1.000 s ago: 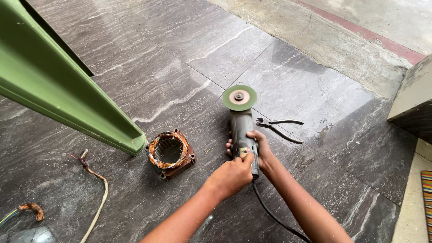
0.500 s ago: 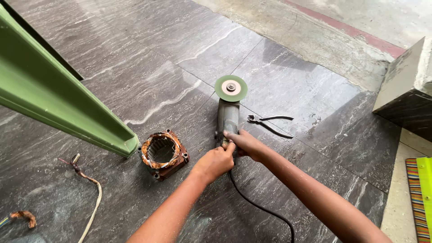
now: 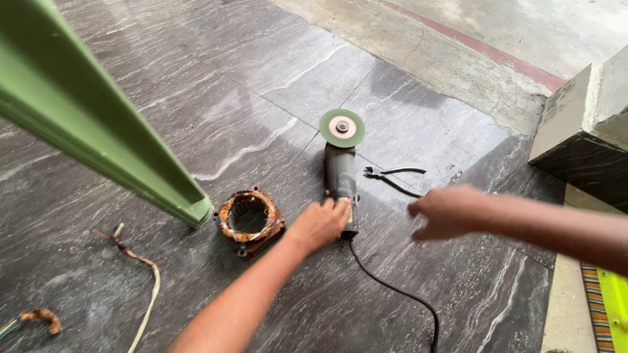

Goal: The person uses an angle grinder to cut a motor stator placed on a green plastic chair. They hold the stator with one hand and operate the grinder with the other, cutting through the copper windings until the stator separates into two pieces. The person then uses a screwdriver to pry the pieces apart and places the grinder on the floor.

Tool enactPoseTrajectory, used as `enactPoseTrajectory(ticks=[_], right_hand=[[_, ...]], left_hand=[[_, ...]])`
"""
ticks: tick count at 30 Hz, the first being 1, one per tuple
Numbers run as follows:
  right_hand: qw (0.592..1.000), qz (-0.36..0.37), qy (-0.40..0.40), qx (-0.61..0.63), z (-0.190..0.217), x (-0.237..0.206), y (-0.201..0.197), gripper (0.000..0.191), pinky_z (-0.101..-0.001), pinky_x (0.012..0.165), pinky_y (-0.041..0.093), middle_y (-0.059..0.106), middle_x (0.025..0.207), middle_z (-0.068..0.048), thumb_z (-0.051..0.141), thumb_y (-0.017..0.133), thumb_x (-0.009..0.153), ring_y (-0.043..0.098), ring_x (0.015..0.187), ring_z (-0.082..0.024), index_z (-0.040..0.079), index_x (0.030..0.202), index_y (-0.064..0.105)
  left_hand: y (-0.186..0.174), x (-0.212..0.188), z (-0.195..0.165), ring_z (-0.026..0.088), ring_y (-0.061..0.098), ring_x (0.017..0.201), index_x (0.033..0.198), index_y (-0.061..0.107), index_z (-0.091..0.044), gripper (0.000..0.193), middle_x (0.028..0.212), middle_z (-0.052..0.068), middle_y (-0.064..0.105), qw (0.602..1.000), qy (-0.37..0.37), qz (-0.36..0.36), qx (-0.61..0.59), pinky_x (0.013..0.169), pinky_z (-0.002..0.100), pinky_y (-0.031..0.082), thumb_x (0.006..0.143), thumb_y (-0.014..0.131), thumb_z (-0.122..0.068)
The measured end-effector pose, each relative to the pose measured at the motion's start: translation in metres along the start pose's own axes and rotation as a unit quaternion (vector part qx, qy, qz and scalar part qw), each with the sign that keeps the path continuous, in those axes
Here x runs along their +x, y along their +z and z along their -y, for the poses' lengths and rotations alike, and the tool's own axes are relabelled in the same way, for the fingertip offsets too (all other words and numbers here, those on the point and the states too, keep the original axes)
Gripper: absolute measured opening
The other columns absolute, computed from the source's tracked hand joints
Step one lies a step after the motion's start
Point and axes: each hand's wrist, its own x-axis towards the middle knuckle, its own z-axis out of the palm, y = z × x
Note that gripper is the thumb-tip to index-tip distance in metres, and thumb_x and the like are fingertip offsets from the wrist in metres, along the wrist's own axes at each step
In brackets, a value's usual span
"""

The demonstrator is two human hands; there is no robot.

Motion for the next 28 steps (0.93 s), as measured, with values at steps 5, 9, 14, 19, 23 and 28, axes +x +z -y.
enactPoseTrajectory(ticks=[5, 9, 14, 19, 23, 28], right_hand=[[0.981, -0.127, 0.118, -0.087, -0.039, 0.043, -0.058, 0.043, -0.0286, 0.066, 0.061, 0.078, 0.102, -0.006, 0.051, 0.063, 0.099, 0.073, 0.085, -0.017, 0.015, 0.123, 0.07], [0.931, -0.297, 0.211, 0.011, -0.074, 0.096, -0.032, 0.019, -0.0384, 0.07, 0.065, 0.075, 0.101, -0.008, 0.015, 0.061, 0.099, 0.076, 0.087, -0.022, 0.011, 0.113, 0.073], [0.924, -0.316, 0.165, 0.135, -0.071, 0.149, 0.04, 0.043, -0.0445, 0.099, 0.055, 0.065, 0.131, -0.007, 0.026, 0.073, 0.088, 0.062, 0.125, -0.028, 0.017, 0.129, 0.065], [0.913, -0.337, 0.156, 0.168, -0.051, 0.173, 0.065, 0.076, -0.0454, 0.108, 0.049, 0.048, 0.154, -0.005, 0.033, 0.08, 0.083, 0.05, 0.138, -0.03, 0.018, 0.149, 0.046], [0.904, -0.333, 0.191, 0.185, -0.031, 0.163, 0.057, 0.096, -0.0514, 0.108, 0.045, 0.032, 0.165, 0.002, 0.023, 0.08, 0.078, 0.039, 0.145, -0.028, 0.026, 0.157, 0.027], [0.903, -0.299, 0.212, 0.224, -0.001, 0.122, 0.023, 0.103, -0.0527, 0.115, 0.044, 0.037, 0.163, 0.001, 0.015, 0.073, 0.081, 0.042, 0.147, -0.027, 0.04, 0.166, 0.018]], left_hand=[[-0.04, -0.032, 0.048, 0.029, 0.054, 0.119, 0.136, 0.052, -0.008, 0.072, 0.127, 0.012, 0.058, 0.99, -0.104, -0.071, 0.059, 0.093, 0.044, 0.051, 0.077, 0.074, -0.044], [-0.054, -0.079, 0.062, 0.03, 0.052, 0.117, 0.139, 0.049, -0.004, 0.077, 0.126, 0.014, 0.053, 0.971, -0.237, 0.003, -0.027, 0.088, 0.044, 0.051, 0.082, 0.076, -0.049], [-0.055, -0.106, 0.066, 0.032, 0.051, 0.117, 0.128, 0.051, -0.001, 0.069, 0.121, 0.016, 0.051, 0.926, -0.342, -0.014, -0.158, 0.094, 0.045, 0.05, 0.087, 0.074, -0.051], [-0.039, -0.122, 0.052, 0.037, 0.045, 0.125, 0.12, 0.052, 0.004, 0.071, 0.118, 0.02, 0.053, 0.951, -0.258, -0.122, -0.114, 0.104, 0.046, 0.044, 0.082, 0.075, -0.051], [-0.021, -0.127, 0.053, 0.036, 0.044, 0.128, 0.114, 0.054, -0.001, 0.065, 0.117, 0.018, 0.055, 0.965, -0.238, -0.087, -0.071, 0.105, 0.048, 0.042, 0.081, 0.075, -0.052], [0.009, -0.132, 0.056, 0.034, 0.045, 0.129, 0.114, 0.054, -0.002, 0.058, 0.12, 0.017, 0.055, 0.97, -0.217, -0.088, -0.066, 0.107, 0.049, 0.04, 0.093, 0.072, -0.053]])
